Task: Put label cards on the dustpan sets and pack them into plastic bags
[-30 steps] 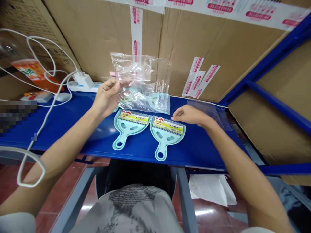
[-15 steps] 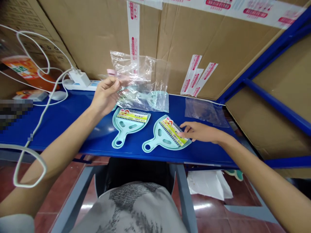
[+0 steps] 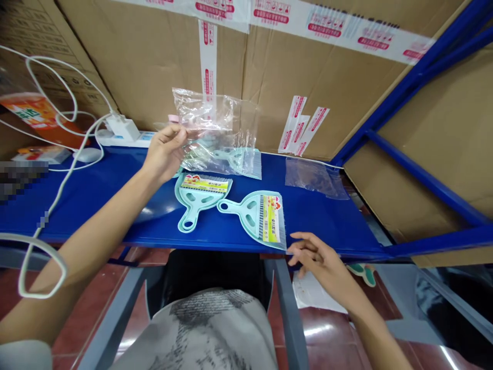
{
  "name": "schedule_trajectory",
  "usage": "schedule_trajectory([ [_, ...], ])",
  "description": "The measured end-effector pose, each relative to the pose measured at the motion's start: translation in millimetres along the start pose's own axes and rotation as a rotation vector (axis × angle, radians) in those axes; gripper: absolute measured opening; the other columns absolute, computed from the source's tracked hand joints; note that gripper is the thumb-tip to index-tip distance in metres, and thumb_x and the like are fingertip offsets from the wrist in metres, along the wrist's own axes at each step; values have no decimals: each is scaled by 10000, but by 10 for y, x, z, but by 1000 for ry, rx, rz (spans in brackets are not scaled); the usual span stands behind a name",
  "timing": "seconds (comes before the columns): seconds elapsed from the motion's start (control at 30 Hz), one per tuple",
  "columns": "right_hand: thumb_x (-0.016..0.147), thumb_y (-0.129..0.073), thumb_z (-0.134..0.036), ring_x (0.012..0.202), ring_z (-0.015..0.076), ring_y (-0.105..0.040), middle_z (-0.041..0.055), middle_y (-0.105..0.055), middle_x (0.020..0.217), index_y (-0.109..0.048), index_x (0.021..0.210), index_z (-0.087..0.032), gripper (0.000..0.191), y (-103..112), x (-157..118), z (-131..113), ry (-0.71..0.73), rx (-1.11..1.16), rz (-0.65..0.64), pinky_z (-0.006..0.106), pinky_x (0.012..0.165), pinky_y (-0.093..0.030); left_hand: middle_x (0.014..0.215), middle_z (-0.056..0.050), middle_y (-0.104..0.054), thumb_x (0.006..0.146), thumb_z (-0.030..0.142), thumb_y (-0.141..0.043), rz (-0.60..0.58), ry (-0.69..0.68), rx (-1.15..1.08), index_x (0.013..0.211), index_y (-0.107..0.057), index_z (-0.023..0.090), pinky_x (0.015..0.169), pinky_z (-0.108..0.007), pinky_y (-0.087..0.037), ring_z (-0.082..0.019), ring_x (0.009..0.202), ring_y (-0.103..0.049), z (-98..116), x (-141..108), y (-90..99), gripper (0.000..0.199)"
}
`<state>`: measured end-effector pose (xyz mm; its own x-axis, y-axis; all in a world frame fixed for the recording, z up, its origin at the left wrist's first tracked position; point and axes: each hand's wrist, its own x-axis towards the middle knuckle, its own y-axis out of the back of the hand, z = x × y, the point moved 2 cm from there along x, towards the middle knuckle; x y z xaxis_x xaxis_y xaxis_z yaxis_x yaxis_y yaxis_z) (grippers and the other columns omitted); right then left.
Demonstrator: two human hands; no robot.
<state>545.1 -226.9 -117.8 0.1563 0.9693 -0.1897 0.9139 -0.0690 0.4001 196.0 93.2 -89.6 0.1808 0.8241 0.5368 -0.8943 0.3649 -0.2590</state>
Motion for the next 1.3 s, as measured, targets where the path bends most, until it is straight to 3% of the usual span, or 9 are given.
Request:
schedule_trajectory([
  [0.17, 975, -798, -592, 797, 310, -809, 75, -817, 1019, -751, 1317, -378, 406, -238, -163, 195, 36, -26, 14, 482, 660, -712, 1041, -36, -829, 790, 587, -985, 9, -6, 8, 875, -743, 289, 976, -440, -665, -299, 1176, -794, 4, -5, -9, 393],
  [0.37, 965, -797, -606, 1049, 352, -837, 101, -800, 1245, -822, 1243, -385, 356, -427, -248, 218, 22, 49, -23, 512, 802, -753, 1154, -48, -829, 880, 529, -931, -7, 9, 30, 904, -724, 275, 952, -399, -656, -284, 1209, -780, -13, -12, 33, 328],
  [0.47, 921, -850, -596, 1199, 378, -798, 115, -719, 1438, -852, 1072, -349, 289, -443, -320, 203, -5, 151, -50, 550, 899, -746, 1171, -52, -824, 902, 487, -920, -14, 19, 11, 909, -715, 270, 965, -386, -647, -282, 1226, -774, -16, -8, 44, 299],
  [0.57, 923, -881, -531, 1286, 374, -765, 96, -767, 1362, -719, 949, -310, 275, -458, -329, 194, -49, 422, -9, 601, 1001, -701, 1164, -51, -822, 895, 449, -929, -13, 40, -23, 887, -702, 258, 947, -366, -641, -272, 1205, -777, 5, -18, 18, 297],
  [0.63, 932, -889, -485, 1210, 343, -797, 84, -817, 1241, -619, 1024, -313, 333, -469, -292, 197, -80, 604, 36, 593, 1003, -685, 1154, -49, -823, 897, 427, -928, -12, 48, -51, 866, -690, 247, 918, -346, -635, -264, 1187, -780, 31, -31, -10, 300],
  [0.73, 884, -925, -403, 1031, 283, -833, 72, -850, 1140, -536, 1200, -352, 504, -445, -204, 215, -106, 768, 140, 452, 878, -694, 1165, -44, -832, 882, 429, -938, -15, 62, -92, 849, -683, 238, 887, -322, -624, -256, 1169, -783, 66, -48, -45, 320],
  [0.9, 862, -839, -409, 984, 291, -840, 122, -862, 1055, -641, 1388, -258, 582, -289, -20, 201, -221, 807, 190, 425, 910, -691, 1236, -39, -839, 858, 448, -952, -19, 126, -117, 858, -689, 237, 874, -316, -613, -255, 1177, -778, 67, -51, -48, 338],
  [1.07, 898, -746, -377, 968, 321, -853, 174, -860, 1128, -772, 1132, -180, 308, -127, 311, 45, -290, 733, 80, 431, 851, -713, 1253, -43, -836, 831, 445, -968, -15, 145, -128, 840, -687, 234, 870, -304, -604, -252, 1188, -770, 65, -55, -49, 352],
  [1.3, 902, -814, -172, 694, 241, -822, 147, -865, 947, -717, 997, -171, 136, -100, 852, -145, -397, 516, 143, 312, 601, -687, 1202, -48, -836, 830, 433, -978, -16, 157, -147, 853, -701, 227, 881, -291, -593, -242, 1192, -770, 74, -69, -63, 346],
])
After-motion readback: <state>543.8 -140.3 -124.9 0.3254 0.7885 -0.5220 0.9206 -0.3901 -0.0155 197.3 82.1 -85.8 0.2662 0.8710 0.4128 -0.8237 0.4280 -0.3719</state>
